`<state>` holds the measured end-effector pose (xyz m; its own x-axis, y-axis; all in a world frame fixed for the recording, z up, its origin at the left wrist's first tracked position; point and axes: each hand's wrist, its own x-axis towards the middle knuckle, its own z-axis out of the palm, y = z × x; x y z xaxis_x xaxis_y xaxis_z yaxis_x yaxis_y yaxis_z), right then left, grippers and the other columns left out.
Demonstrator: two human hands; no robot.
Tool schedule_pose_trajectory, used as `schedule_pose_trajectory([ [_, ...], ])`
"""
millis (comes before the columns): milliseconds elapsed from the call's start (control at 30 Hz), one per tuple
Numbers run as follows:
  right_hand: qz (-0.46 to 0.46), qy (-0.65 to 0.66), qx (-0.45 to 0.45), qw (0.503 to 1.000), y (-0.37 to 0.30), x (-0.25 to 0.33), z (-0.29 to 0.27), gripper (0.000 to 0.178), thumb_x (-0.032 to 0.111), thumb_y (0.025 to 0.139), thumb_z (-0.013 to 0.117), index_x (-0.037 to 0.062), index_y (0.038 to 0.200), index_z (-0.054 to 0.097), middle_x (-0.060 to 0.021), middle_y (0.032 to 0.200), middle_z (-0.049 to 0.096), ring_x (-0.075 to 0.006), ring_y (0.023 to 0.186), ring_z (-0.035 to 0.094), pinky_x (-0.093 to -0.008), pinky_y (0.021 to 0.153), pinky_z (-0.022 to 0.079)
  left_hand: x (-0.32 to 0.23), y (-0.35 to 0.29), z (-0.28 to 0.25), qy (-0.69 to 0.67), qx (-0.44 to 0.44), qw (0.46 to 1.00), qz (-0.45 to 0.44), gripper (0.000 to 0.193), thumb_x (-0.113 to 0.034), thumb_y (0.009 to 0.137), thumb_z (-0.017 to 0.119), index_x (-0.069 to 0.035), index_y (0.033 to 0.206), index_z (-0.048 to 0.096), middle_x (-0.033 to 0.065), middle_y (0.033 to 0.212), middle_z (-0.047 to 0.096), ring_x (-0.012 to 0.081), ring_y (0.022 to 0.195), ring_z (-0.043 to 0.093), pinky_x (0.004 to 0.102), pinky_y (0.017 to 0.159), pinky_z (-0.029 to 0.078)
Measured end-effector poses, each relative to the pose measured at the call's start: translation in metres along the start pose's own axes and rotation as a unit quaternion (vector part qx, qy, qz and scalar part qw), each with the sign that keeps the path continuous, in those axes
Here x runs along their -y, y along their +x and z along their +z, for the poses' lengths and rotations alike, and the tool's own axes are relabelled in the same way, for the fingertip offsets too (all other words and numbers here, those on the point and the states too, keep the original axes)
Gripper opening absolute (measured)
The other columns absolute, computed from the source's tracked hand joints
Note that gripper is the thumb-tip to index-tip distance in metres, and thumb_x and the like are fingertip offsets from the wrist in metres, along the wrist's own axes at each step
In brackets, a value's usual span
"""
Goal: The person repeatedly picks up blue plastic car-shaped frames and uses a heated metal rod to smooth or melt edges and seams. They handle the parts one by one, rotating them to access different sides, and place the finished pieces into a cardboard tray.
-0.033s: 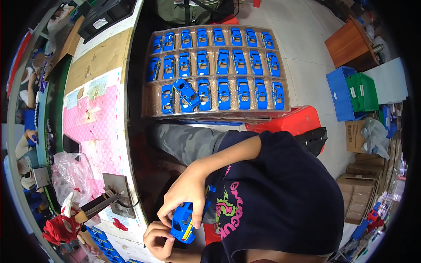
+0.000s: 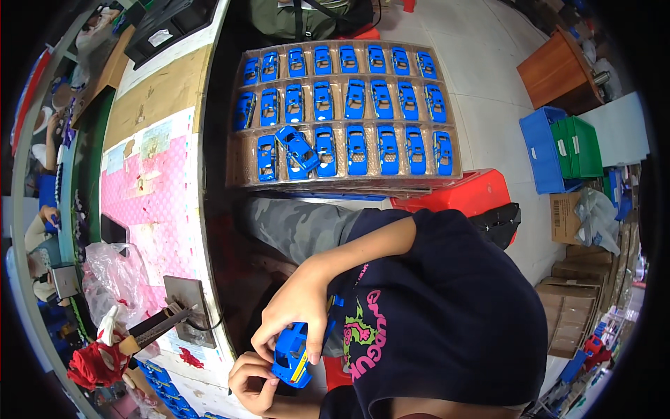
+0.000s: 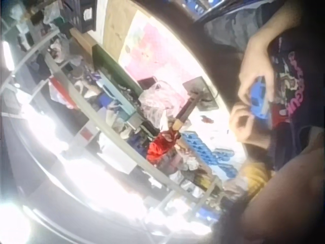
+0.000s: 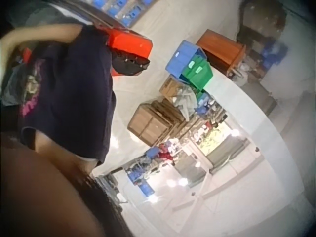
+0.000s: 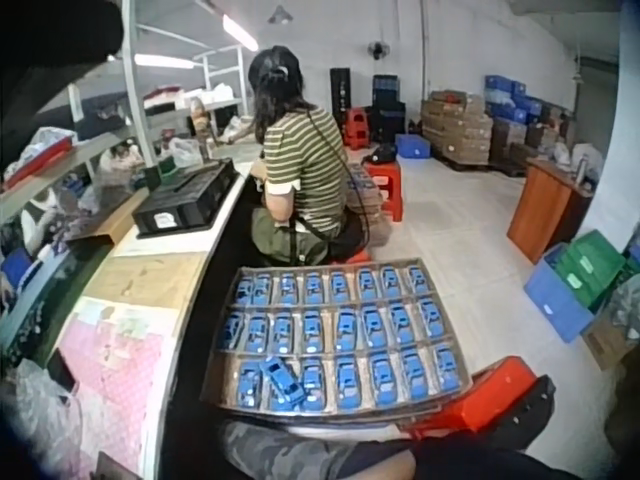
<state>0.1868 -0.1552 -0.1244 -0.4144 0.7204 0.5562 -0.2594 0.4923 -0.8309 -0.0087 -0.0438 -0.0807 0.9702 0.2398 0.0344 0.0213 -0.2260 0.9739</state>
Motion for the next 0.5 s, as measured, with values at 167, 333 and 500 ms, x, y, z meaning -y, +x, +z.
schedule_pose_trajectory([
  [167, 0.002, -0.004, 0.003, 1.0, -0.0012, 0.0003, 0.0021, 0.049, 0.03, 0.066, 0.069, 0.0, 0.096, 0.044, -0.0137, 0.076, 0.058, -0.0277, 0.067, 0.056, -0.0333, 0.058, 0.043, -0.0004, -0.0014, 0.0048, -0.039, -0.001, 0.999, -0.029, 0.025, -0.016, 0.065, 0.067, -0.001, 0.066, 0.047, 0.0078, 0.068, 0.047, 0.0147, 0.063, 0.043, 0.0241, 0.061, 0.034],
  [333, 0.016, 0.003, 0.0, 1.0, -0.0018, -0.0007, 0.0025, 0.05, 0.029, 0.066, 0.07, -0.0005, 0.096, 0.043, -0.0145, 0.078, 0.058, -0.0282, 0.069, 0.057, -0.0334, 0.058, 0.043, -0.0011, 0.0028, 0.0062, -0.077, 0.006, 0.996, -0.049, 0.025, -0.016, 0.067, 0.067, -0.001, 0.07, 0.047, 0.0073, 0.069, 0.047, 0.0145, 0.065, 0.044, 0.0241, 0.062, 0.034],
  [500, 0.011, 0.003, 0.004, 1.0, -0.0009, -0.0035, 0.0039, 0.051, 0.029, 0.065, 0.07, -0.0006, 0.097, 0.043, -0.0146, 0.079, 0.058, -0.0279, 0.069, 0.057, -0.0332, 0.058, 0.043, -0.0025, 0.0008, 0.006, -0.093, 0.016, 0.994, -0.058, 0.025, -0.014, 0.066, 0.068, -0.002, 0.07, 0.047, 0.0074, 0.07, 0.047, 0.0143, 0.065, 0.044, 0.0243, 0.063, 0.035],
])
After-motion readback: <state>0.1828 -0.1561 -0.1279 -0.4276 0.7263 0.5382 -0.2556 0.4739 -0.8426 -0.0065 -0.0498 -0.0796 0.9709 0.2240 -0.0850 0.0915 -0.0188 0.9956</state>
